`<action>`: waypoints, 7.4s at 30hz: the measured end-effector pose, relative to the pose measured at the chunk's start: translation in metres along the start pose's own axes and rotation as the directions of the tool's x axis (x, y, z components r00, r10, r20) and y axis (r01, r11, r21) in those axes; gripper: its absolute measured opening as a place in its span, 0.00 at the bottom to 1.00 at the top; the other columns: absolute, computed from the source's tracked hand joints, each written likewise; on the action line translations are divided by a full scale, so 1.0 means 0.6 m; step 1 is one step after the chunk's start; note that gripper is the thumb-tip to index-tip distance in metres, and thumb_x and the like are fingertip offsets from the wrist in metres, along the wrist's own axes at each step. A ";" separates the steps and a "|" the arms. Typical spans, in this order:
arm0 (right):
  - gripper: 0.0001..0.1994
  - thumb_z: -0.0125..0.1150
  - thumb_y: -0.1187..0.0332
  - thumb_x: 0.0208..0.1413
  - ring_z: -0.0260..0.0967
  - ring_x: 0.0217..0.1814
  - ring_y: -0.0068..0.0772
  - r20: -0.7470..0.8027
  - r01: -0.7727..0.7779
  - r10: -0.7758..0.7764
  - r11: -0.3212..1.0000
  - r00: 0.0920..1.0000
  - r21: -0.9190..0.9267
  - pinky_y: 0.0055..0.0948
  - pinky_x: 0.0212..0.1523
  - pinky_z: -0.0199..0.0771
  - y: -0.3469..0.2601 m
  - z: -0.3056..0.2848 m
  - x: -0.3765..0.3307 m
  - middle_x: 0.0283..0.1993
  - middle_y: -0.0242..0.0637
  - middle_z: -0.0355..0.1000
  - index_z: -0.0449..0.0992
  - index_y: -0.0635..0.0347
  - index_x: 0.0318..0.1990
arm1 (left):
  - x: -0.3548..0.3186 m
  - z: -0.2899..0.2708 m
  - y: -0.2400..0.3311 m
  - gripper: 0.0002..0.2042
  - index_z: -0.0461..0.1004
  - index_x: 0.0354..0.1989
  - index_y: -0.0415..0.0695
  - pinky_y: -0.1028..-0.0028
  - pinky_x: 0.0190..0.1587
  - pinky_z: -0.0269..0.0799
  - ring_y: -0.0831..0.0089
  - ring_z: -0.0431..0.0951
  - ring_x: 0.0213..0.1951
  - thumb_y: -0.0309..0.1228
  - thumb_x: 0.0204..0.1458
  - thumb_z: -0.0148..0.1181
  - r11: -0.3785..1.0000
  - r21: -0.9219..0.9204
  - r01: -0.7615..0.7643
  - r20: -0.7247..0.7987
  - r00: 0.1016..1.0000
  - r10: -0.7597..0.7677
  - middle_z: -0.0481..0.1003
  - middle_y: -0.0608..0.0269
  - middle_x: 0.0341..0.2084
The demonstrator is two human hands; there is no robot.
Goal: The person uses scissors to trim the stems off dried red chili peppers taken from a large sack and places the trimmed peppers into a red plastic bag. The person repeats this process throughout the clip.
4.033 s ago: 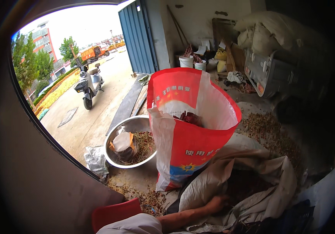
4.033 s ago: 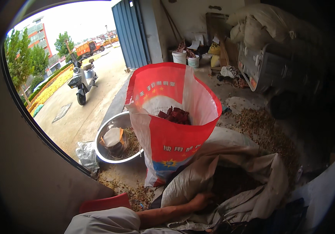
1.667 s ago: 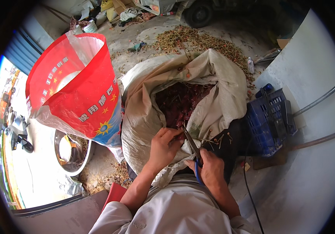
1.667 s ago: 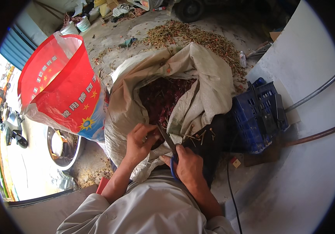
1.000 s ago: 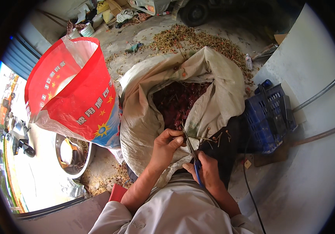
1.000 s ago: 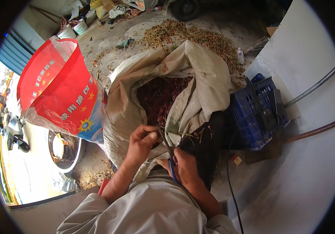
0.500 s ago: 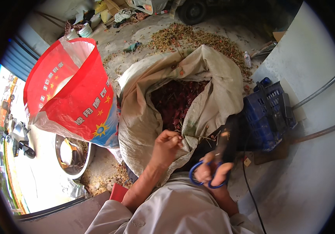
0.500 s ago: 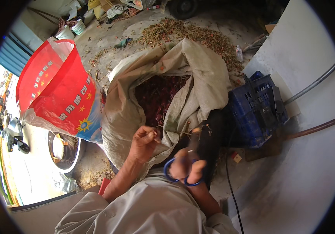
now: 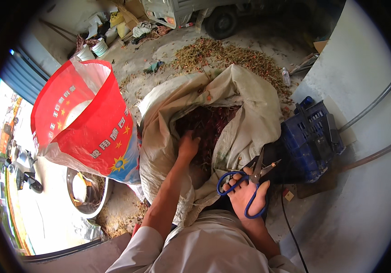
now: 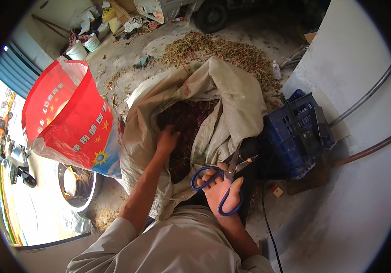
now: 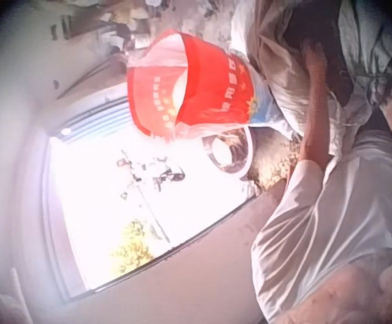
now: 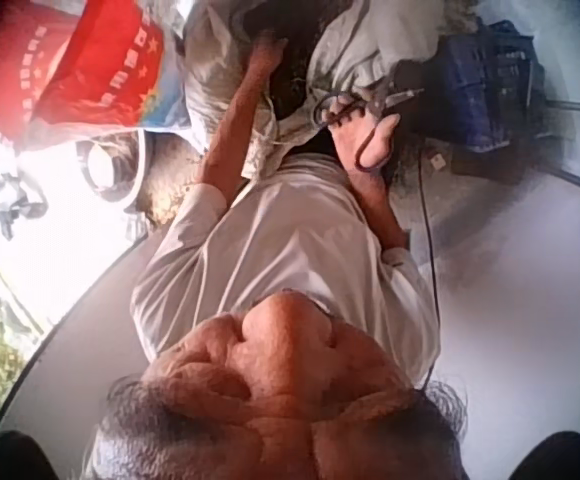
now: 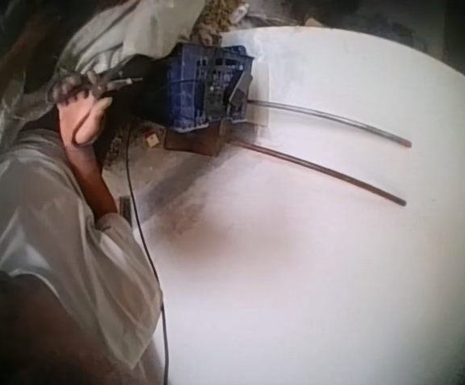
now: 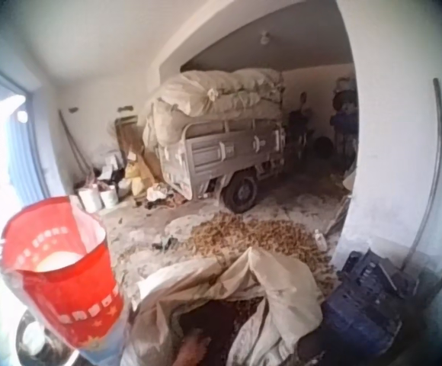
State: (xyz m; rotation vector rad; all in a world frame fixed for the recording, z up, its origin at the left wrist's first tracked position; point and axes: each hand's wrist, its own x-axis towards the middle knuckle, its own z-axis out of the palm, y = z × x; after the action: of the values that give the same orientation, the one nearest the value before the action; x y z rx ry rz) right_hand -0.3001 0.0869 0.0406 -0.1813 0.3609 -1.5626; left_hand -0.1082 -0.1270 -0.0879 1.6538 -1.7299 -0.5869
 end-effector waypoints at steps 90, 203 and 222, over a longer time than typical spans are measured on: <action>0.28 0.71 0.48 0.46 0.71 0.21 0.46 0.300 0.173 -0.068 -0.690 0.951 -0.702 0.37 0.19 0.72 -0.014 0.033 -0.033 0.24 0.43 0.69 0.71 0.63 0.43 | -0.200 -0.142 0.222 0.02 0.73 0.35 0.40 0.82 0.22 0.63 0.77 0.68 0.20 0.20 0.56 0.57 0.112 -0.814 0.571 0.556 0.820 -0.137 0.75 0.60 0.25; 0.22 0.73 0.55 0.49 0.61 0.17 0.29 0.208 0.204 -0.014 -0.135 0.978 -0.970 0.32 0.21 0.64 0.044 0.009 0.023 0.17 0.39 0.62 0.68 0.64 0.30 | -0.160 -0.150 0.155 0.07 0.72 0.39 0.42 0.79 0.25 0.63 0.77 0.68 0.26 0.30 0.58 0.60 -0.181 -0.861 0.476 0.502 0.852 -0.150 0.72 0.65 0.30; 0.19 0.51 0.52 0.66 0.52 0.18 0.13 0.181 0.364 -0.325 0.688 0.928 -0.627 0.17 0.18 0.54 -0.043 0.071 0.055 0.20 0.25 0.58 0.68 0.62 0.43 | -0.224 -0.146 0.109 0.05 0.71 0.39 0.39 0.84 0.21 0.57 0.80 0.64 0.23 0.28 0.63 0.52 -0.202 -0.850 0.487 0.527 0.785 -0.326 0.70 0.64 0.28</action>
State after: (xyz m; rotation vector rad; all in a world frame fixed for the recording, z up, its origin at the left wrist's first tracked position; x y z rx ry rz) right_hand -0.3113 0.0492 0.0856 -0.8890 0.8701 -1.7404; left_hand -0.0927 0.0226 -0.0023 0.8658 -0.1727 -1.7827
